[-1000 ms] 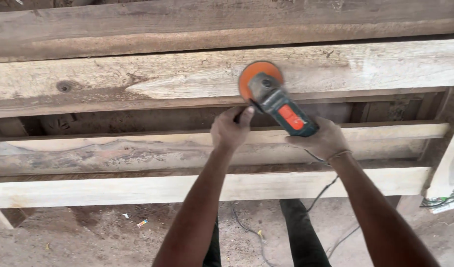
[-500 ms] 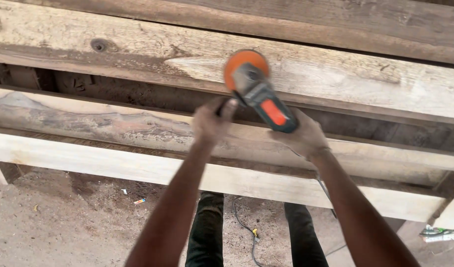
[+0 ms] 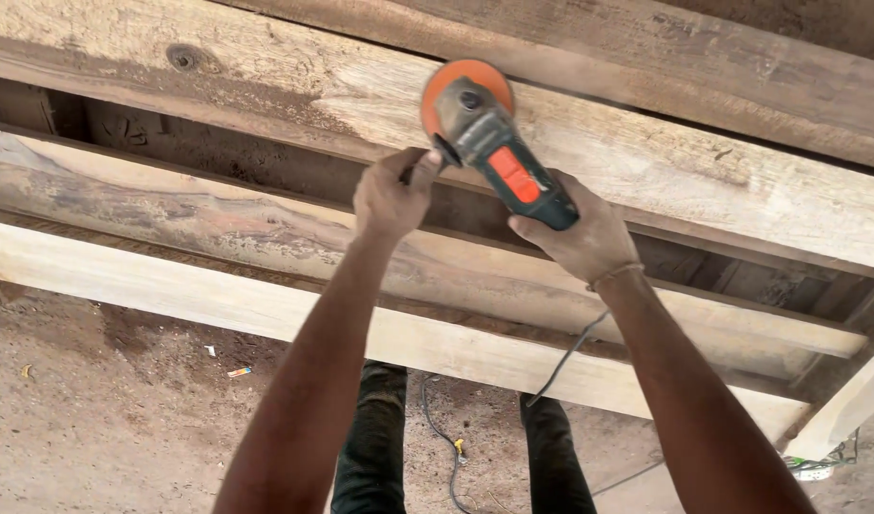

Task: Using an angle grinder to sand the surface of wooden planks.

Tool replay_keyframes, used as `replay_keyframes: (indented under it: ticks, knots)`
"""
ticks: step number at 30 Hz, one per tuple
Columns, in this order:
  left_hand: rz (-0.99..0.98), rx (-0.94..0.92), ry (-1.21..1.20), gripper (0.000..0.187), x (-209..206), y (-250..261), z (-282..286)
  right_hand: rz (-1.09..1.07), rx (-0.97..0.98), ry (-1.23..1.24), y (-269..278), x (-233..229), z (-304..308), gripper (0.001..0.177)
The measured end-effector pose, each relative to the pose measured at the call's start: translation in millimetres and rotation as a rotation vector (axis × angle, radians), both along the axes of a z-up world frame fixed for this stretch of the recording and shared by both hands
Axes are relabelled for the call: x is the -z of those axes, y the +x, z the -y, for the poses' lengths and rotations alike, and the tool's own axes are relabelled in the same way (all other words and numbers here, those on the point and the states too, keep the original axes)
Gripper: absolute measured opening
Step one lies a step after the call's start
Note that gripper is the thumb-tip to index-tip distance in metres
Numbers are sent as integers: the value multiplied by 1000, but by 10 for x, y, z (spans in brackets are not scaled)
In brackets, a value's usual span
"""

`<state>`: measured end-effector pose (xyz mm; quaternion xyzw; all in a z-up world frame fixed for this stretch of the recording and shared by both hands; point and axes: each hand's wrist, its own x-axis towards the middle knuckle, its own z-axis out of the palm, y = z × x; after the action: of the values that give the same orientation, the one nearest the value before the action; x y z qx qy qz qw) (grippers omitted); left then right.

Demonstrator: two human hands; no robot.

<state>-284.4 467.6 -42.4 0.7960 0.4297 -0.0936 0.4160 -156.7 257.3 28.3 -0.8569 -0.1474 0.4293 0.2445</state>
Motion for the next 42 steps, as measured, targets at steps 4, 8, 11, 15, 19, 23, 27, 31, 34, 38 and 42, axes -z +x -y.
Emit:
replay_keyframes:
  ticks: [4,8,11,15,19,23,27,31,34,38,42]
  knots:
    - [146,45,8,47,-42,299,534,30,37,-27,217,-81,556,64]
    - [22,70,-145,47,-197,670,1055,64,85,-57,413,-71,1166,75]
    - [-31,98,-169,45,-261,862,1456,71,116,-75,520,-106,1581,77]
    - [14,128,-195,44,-214,1069,1997,72,170,-80,668,-83,2169,80]
    - [-24,191,-207,43,-182,1325,2553,38,216,-163,808,-78,2752,78]
    - [-40,269,-221,42,-197,1605,3069,72,279,-72,949,-90,3325,78]
    - [16,320,-210,42,-161,1832,3549,94,341,-50,1049,-72,3850,79]
    - [-3,401,-190,44,-161,2124,4011,130,388,-9,1133,-38,4363,77]
    - [20,452,-195,45,-89,2352,4366,181,414,-1,1176,34,4772,77]
    - [21,592,-225,44,84,2682,4789,159,526,-113,1200,85,5177,74]
    - [4,782,-144,47,47,2972,5020,99,783,-149,1028,247,5396,68]
